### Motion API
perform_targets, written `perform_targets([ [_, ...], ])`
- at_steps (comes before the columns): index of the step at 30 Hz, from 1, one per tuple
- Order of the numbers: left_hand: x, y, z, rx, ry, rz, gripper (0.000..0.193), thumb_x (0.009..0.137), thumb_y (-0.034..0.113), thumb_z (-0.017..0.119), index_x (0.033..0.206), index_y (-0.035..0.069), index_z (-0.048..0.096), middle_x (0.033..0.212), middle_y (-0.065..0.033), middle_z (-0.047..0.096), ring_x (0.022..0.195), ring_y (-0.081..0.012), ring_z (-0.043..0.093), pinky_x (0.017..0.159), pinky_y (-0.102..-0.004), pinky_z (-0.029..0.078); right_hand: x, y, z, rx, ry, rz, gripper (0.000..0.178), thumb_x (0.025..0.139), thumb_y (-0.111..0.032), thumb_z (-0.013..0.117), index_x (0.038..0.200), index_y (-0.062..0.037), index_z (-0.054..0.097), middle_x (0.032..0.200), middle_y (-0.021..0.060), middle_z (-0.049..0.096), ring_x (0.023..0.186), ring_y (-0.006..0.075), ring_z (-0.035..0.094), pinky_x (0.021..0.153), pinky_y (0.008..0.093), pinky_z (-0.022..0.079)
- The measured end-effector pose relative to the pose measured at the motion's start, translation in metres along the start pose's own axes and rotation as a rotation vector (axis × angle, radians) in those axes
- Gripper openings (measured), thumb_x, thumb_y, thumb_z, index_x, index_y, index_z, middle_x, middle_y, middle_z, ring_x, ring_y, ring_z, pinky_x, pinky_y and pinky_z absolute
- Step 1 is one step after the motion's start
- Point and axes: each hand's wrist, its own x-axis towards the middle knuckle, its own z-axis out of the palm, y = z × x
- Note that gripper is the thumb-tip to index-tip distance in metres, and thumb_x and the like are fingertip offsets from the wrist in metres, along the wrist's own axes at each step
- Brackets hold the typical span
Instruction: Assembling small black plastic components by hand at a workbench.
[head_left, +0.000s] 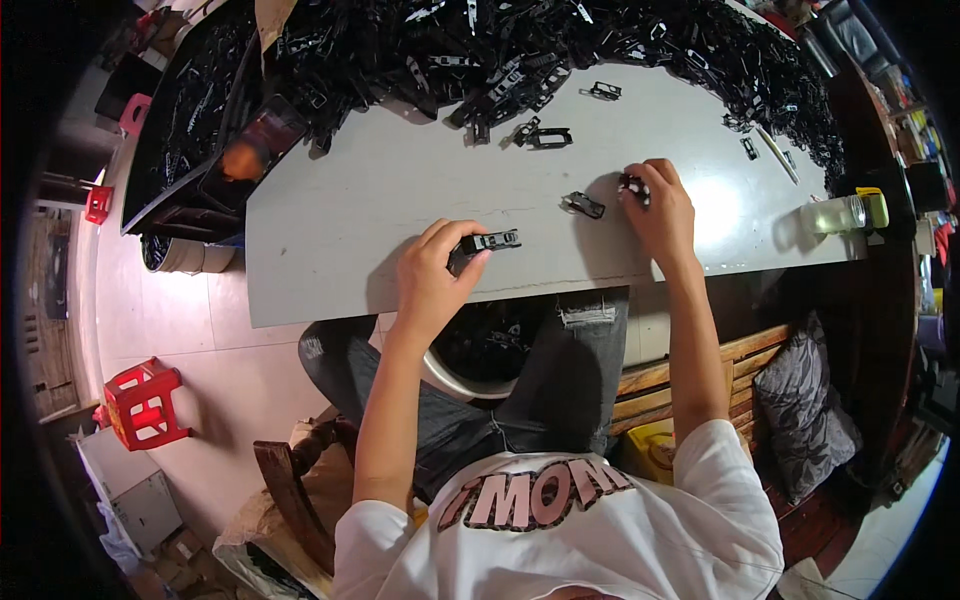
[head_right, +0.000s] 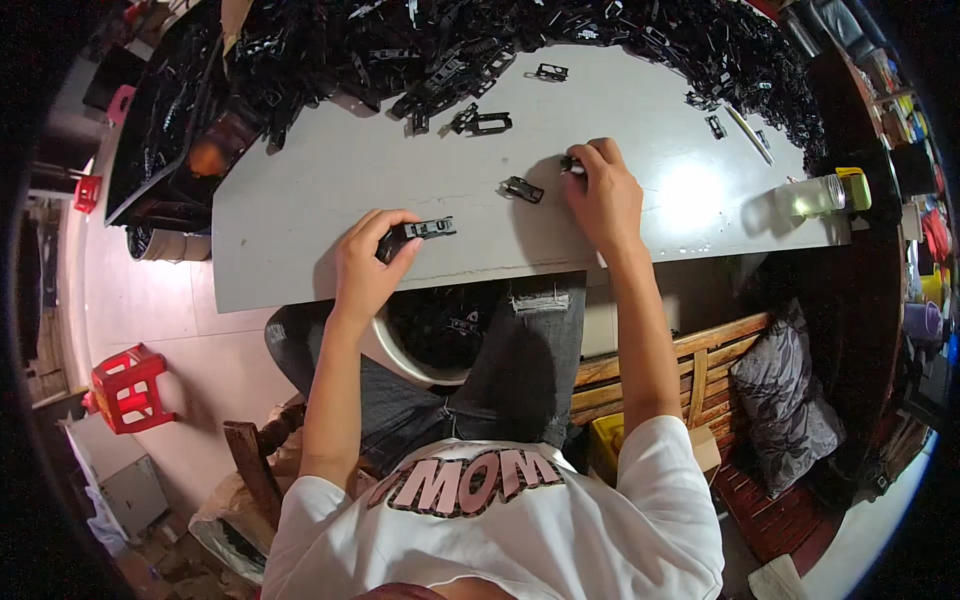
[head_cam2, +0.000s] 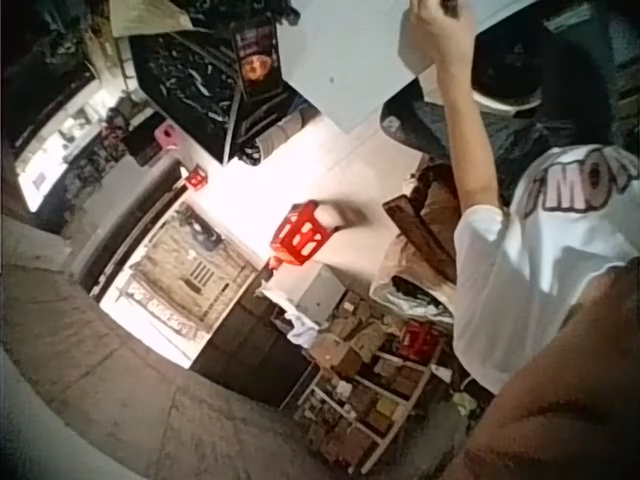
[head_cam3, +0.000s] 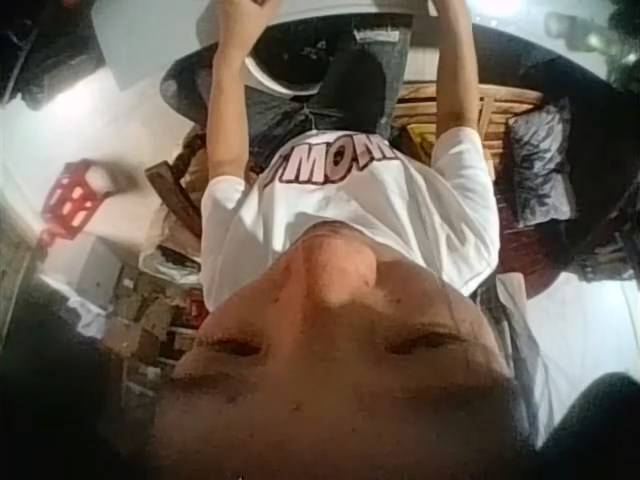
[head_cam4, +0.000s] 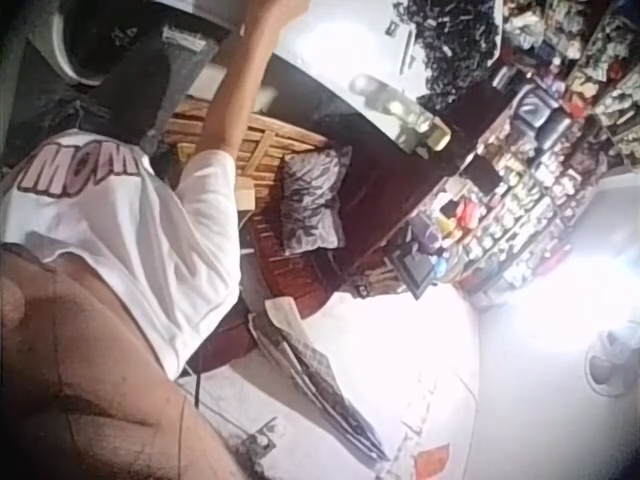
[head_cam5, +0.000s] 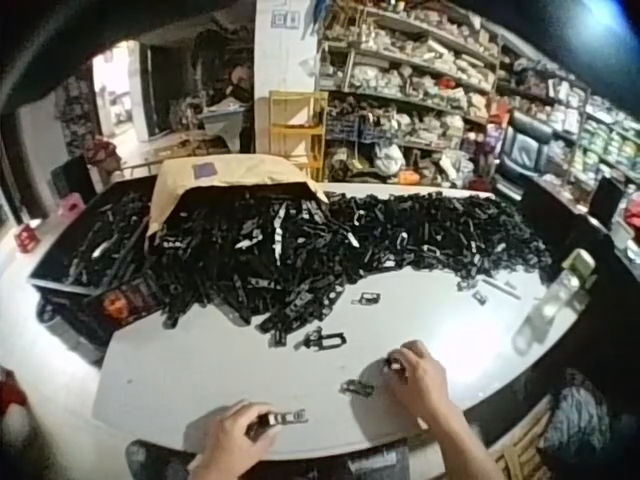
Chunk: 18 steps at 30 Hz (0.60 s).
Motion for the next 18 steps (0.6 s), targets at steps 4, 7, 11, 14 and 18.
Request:
perform_targets([
  [4,-0.001,0.007,0.01,0.015,-0.02,0.01,0.02,0.074,0.009,0.07,0.093,0.01,0.063,0.083,-0.0046,0.063,0.069,-0.0239,0.06,0.062,-0.0322,0.046,-0.005,-0.031,-0.005,0.098,-0.045,-0.04,0.017,0.076,-0.011,0.068,0.092,-0.0072,0.065,0.086,0.0047,0.062,0.068,0.0242,0.062,0.061,0.0342,0.05],
  [7,-0.001,0.002,0.011,0.02,-0.008,0.029,0.02,0.073,0.009,0.07,0.092,0.01,0.063,0.083,-0.0042,0.063,0.069,-0.0235,0.06,0.062,-0.0319,0.046,-0.003,-0.036,-0.001,0.053,-0.017,-0.141,0.017,0.076,-0.014,0.069,0.091,-0.0073,0.065,0.089,0.0051,0.061,0.066,0.0248,0.061,0.06,0.0346,0.049],
  [11,-0.001,0.001,0.009,0.017,-0.018,0.007,0.021,0.073,0.01,0.071,0.093,0.011,0.064,0.083,-0.0041,0.063,0.069,-0.0234,0.06,0.062,-0.0319,0.046,0.0,-0.048,0.0,-0.061,-0.119,-0.176,0.017,0.076,-0.018,0.069,0.089,-0.0076,0.065,0.089,0.0056,0.061,0.07,0.0251,0.062,0.061,0.0349,0.05],
  [14,-0.001,0.003,0.009,0.021,-0.026,-0.003,0.021,0.073,0.009,0.071,0.093,0.011,0.064,0.082,-0.0041,0.063,0.07,-0.0237,0.06,0.062,-0.0321,0.046,-0.001,-0.048,0.004,-0.141,-0.21,-0.203,0.02,0.076,-0.02,0.068,0.092,-0.0086,0.064,0.088,0.0061,0.06,0.072,0.0261,0.062,0.062,0.036,0.05],
  [18,0.0,0.003,0.007,-0.002,-0.035,-0.021,0.021,0.074,0.008,0.07,0.094,0.008,0.064,0.085,-0.0059,0.065,0.074,-0.0225,0.062,0.067,-0.0305,0.047,-0.011,-0.046,0.004,-0.14,-0.181,-0.161,0.026,0.074,-0.019,0.068,0.097,-0.0088,0.062,0.089,0.0082,0.06,0.075,0.0284,0.062,0.063,0.0368,0.05],
])
